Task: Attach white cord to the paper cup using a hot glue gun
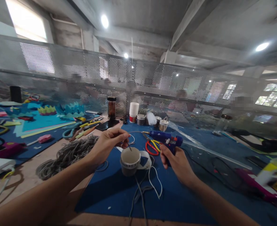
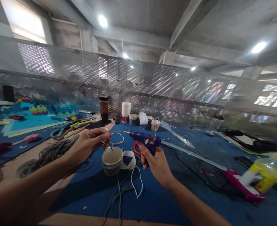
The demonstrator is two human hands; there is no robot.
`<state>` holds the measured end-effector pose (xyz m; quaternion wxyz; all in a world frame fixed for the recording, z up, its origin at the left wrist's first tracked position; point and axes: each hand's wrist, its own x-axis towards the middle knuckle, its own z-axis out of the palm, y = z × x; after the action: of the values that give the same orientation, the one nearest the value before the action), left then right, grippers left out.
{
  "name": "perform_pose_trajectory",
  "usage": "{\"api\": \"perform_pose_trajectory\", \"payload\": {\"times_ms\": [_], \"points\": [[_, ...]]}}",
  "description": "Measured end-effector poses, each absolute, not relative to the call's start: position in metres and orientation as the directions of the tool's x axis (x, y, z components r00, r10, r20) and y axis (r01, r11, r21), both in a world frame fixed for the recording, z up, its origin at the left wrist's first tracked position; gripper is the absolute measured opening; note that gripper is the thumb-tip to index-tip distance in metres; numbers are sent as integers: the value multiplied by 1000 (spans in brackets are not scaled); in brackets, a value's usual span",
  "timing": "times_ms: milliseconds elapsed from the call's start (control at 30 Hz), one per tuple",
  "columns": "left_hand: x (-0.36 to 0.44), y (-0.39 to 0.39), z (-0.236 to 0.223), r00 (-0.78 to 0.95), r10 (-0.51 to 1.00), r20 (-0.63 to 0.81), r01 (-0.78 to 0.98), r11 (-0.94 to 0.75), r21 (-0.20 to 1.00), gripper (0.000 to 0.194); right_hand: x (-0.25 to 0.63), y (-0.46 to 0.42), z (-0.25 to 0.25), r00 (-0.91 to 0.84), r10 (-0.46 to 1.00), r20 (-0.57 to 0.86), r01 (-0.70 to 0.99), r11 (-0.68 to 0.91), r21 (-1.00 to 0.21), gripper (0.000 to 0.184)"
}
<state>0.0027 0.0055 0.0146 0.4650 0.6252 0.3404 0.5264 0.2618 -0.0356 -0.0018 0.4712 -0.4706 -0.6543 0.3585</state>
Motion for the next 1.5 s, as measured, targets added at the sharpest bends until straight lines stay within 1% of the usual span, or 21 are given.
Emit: {"api": "perform_pose_trajectory", "payload": {"times_ms": [200,300,467,600,933,1200,1500], "points": [[1,9,12,190,942,278,-146,-253,957,17,261,-36,-4,-112,960,257,266,279,-923,51],[0,12,11,181,952,248,-202,-210,957,16,259,-37,-6,-139,966,218,257,248,-934,49],[-2,15,10,199,957,213,-263,-157,952,15,256,-39,-8,-176,964,199,252,239,-938,47],[-2,15,9,202,960,193,-271,-134,953,14,256,-40,-9,-201,962,186,271,237,-933,49],[-2,15,10,213,964,161,-303,-92,949,13,254,-39,-15,-230,964,135,303,202,-931,44],[-1,15,10,256,958,132,-341,-38,939,11,252,-38,-16,-223,965,138,298,203,-933,42],[-2,18,9,210,971,112,-325,-39,945,12,254,-39,-15,-231,963,136,314,206,-927,43]]}}
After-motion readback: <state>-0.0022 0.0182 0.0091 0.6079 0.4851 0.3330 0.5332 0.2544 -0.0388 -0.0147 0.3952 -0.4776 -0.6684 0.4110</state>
